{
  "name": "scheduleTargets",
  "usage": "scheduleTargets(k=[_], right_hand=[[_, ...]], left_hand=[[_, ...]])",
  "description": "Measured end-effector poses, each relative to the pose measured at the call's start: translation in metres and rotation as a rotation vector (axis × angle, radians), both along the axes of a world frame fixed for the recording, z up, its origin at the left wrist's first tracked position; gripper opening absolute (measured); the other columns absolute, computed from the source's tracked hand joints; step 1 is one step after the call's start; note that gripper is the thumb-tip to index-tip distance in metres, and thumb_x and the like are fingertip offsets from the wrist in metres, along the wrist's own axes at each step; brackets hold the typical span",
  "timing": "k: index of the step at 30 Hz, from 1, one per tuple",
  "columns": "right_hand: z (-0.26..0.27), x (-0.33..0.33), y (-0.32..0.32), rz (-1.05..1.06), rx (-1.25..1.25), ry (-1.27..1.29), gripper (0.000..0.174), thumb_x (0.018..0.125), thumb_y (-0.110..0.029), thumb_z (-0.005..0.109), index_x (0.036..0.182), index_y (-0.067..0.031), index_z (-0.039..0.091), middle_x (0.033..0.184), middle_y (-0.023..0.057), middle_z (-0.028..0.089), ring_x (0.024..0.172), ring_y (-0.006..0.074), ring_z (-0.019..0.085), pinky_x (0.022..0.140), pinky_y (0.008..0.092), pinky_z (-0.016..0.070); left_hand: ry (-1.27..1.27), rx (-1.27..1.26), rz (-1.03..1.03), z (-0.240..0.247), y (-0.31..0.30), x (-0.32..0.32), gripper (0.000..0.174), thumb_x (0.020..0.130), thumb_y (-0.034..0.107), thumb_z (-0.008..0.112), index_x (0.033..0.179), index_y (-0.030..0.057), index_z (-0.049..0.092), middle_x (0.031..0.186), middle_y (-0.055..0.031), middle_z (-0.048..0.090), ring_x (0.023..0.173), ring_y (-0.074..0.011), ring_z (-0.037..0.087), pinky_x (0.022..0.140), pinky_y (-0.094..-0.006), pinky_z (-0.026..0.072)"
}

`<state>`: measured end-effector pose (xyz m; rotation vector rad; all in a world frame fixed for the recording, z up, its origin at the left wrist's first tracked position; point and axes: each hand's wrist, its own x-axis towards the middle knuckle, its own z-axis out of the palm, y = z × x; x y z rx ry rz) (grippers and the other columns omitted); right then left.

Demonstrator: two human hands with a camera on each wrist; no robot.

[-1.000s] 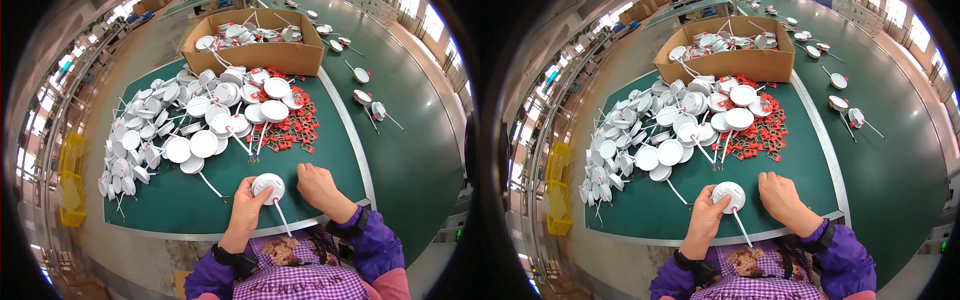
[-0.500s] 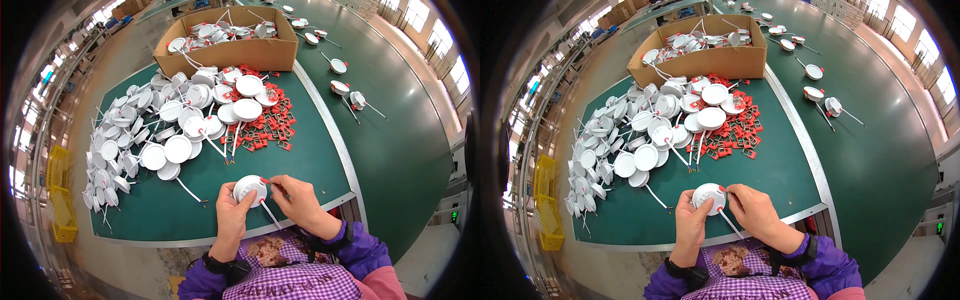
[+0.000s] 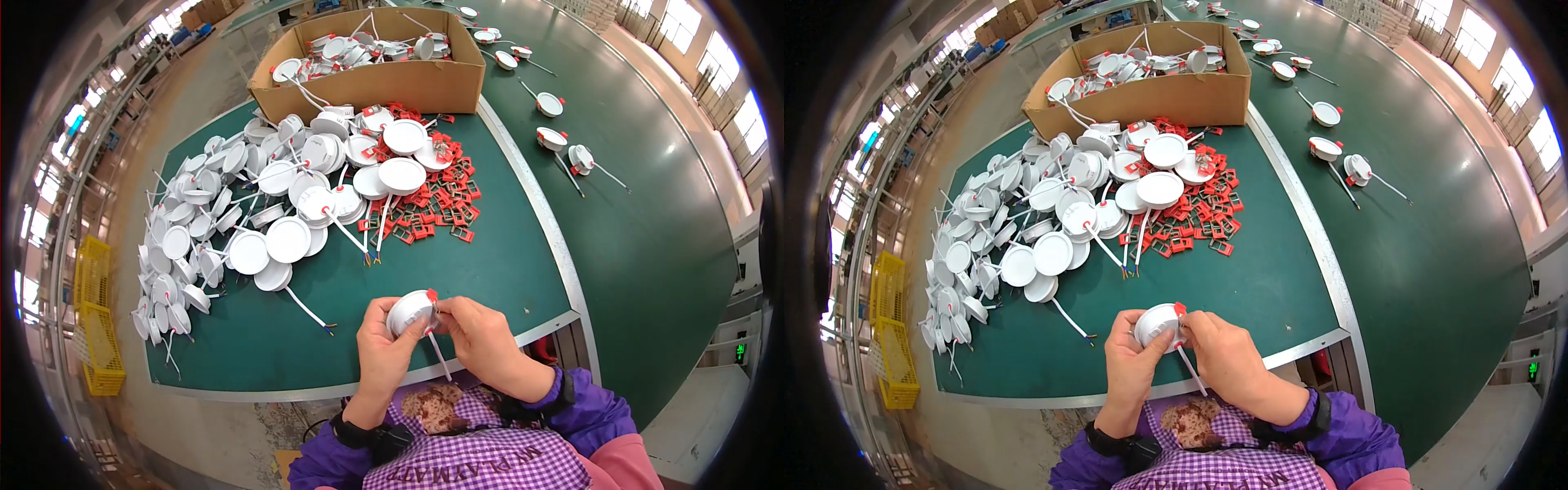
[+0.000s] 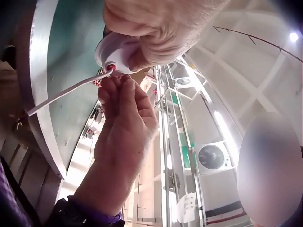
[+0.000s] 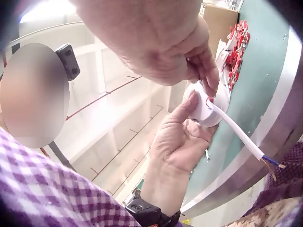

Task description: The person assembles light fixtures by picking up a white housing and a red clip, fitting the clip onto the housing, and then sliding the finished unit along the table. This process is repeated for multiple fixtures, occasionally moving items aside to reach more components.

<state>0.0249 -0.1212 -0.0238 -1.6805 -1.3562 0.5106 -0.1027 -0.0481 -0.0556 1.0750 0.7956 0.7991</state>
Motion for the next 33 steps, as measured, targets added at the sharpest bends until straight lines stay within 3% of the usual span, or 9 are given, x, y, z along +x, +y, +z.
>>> scheduleTargets(k=[11, 14, 24, 33], right_hand=[[0.002, -0.007, -0.002, -0.149, 0.169, -0.274, 0.02, 0.08, 0.0, 0.06, 0.1, 0.0017, 0.055, 0.082, 0.0152, 0.061, 0.069, 0.0298, 0.062, 0.056, 0.0349, 0.0507], [0.0, -0.002, -0.005, -0.075, 0.137, -0.194, 0.02, 0.08, 0.001, 0.06, 0.099, 0.0022, 0.055, 0.083, 0.0161, 0.061, 0.069, 0.03, 0.062, 0.056, 0.0343, 0.0508], [0.005, -0.003, -0.006, -0.177, 0.183, -0.165, 0.018, 0.081, 0.0, 0.06, 0.099, 0.0016, 0.057, 0.081, 0.0157, 0.062, 0.069, 0.0301, 0.063, 0.058, 0.0345, 0.0507], [0.007, 0.004, -0.005, -0.109, 0.109, -0.028, 0.016, 0.08, 0.002, 0.059, 0.096, 0.0006, 0.058, 0.08, 0.0155, 0.061, 0.068, 0.0303, 0.062, 0.057, 0.0343, 0.0493]], left_hand=[[-0.143, 0.018, 0.077, 0.013, -0.004, 0.01, 0.027, 0.083, 0.001, 0.064, 0.103, -0.0013, 0.045, 0.098, -0.0084, 0.057, 0.086, -0.0113, 0.057, 0.075, -0.0238, 0.0501], [-0.131, 0.038, 0.088, 0.012, -0.008, 0.012, 0.028, 0.083, 0.001, 0.064, 0.103, -0.0015, 0.046, 0.099, -0.0093, 0.057, 0.087, -0.0121, 0.058, 0.075, -0.0236, 0.0502], [-0.139, 0.097, 0.08, 0.016, -0.01, 0.016, 0.029, 0.083, 0.002, 0.064, 0.105, -0.0023, 0.045, 0.101, -0.0106, 0.057, 0.09, -0.0131, 0.058, 0.077, -0.0241, 0.0501], [-0.102, 0.127, -0.007, 0.012, -0.003, 0.014, 0.028, 0.082, -0.002, 0.063, 0.104, -0.0003, 0.046, 0.1, -0.009, 0.057, 0.09, -0.0134, 0.058, 0.079, -0.0253, 0.0498]])
